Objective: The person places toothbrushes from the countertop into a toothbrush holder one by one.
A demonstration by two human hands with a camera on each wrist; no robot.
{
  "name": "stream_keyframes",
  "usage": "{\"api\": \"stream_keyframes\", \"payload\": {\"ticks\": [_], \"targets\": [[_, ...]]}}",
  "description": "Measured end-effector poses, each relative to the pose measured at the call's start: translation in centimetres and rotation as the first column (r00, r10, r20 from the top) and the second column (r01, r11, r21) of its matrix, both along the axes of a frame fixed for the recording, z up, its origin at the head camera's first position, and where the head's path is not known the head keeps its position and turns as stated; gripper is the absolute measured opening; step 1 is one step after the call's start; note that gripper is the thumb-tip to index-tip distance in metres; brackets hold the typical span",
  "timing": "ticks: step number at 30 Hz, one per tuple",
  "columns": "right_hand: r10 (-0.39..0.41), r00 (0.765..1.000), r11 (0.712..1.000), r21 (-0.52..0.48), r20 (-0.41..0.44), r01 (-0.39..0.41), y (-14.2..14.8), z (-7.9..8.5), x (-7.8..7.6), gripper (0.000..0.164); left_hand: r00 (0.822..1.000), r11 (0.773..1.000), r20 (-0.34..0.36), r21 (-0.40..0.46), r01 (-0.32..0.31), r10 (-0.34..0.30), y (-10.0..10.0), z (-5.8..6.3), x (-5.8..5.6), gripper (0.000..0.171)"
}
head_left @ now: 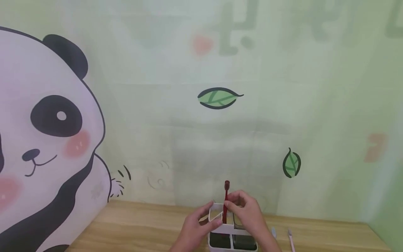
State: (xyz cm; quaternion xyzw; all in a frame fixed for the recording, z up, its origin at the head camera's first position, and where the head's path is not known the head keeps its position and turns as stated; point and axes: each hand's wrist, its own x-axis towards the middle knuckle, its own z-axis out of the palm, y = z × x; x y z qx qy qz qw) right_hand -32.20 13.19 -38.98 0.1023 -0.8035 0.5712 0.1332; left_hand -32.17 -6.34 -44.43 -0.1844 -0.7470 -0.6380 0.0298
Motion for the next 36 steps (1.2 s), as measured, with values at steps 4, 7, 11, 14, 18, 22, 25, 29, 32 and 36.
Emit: {"api": "stream_keyframes", "payload": {"ticks": [4, 7, 11, 14, 18, 22, 25, 29, 32, 36], "targets": [[-0.001, 1.0, 1.0, 0.014, 0.001, 0.001, 0.05, 0.01, 0.07, 0.011, 1.0, 1.0, -0.021, 0.007, 0.014, -0.014, -0.01, 0.05, 0.05, 0.072], [-0.001, 1.0, 1.0, 0.02, -0.009, 0.001, 0.11, 0.02, 0.15, 0.01, 0.999, 1.0, -0.038, 0.02, 0.024, -0.023, 0.03, 0.05, 0.06, 0.071], [0.011, 0.999, 0.999, 0.035, -0.033, -0.01, 0.29, -0.04, 0.19, 0.01, 0.998, 0.999, -0.046, 0.026, 0.032, -0.03, 0.08, 0.08, -0.07, 0.069], [0.019, 0.999, 0.999, 0.048, -0.033, -0.018, 0.4, -0.06, 0.08, 0.009, 0.999, 0.999, -0.035, 0.022, 0.035, -0.034, 0.08, 0.13, -0.19, 0.068], [0.035, 0.999, 0.998, 0.057, -0.03, -0.033, 0.36, -0.06, -0.07, 0.01, 0.999, 0.999, -0.038, 0.023, 0.033, -0.032, -0.01, 0.16, -0.16, 0.066], [0.059, 0.997, 0.997, 0.049, -0.05, -0.057, 0.27, -0.11, 0.02, 0.013, 0.998, 0.999, -0.059, 0.034, 0.031, -0.029, -0.12, 0.11, -0.1, 0.066], [0.083, 0.994, 0.996, 0.043, -0.064, -0.08, 0.23, -0.18, 0.11, 0.015, 0.997, 0.999, -0.065, 0.038, 0.036, -0.034, -0.2, 0.01, -0.14, 0.066], [0.098, 0.993, 0.994, 0.06, -0.072, -0.094, 0.19, -0.3, 0.11, 0.014, 0.998, 0.998, -0.057, 0.042, 0.042, -0.04, -0.26, -0.11, -0.17, 0.067], [0.087, 0.994, 0.993, 0.083, -0.067, -0.081, 0.12, -0.34, 0.07, 0.011, 0.998, 0.998, -0.042, 0.039, 0.039, -0.037, -0.31, -0.15, -0.15, 0.067], [0.059, 0.997, 0.994, 0.101, -0.051, -0.053, -0.05, -0.22, 0.01, 0.008, 0.999, 0.999, -0.027, 0.031, 0.032, -0.032, -0.39, -0.06, -0.1, 0.068]]}}
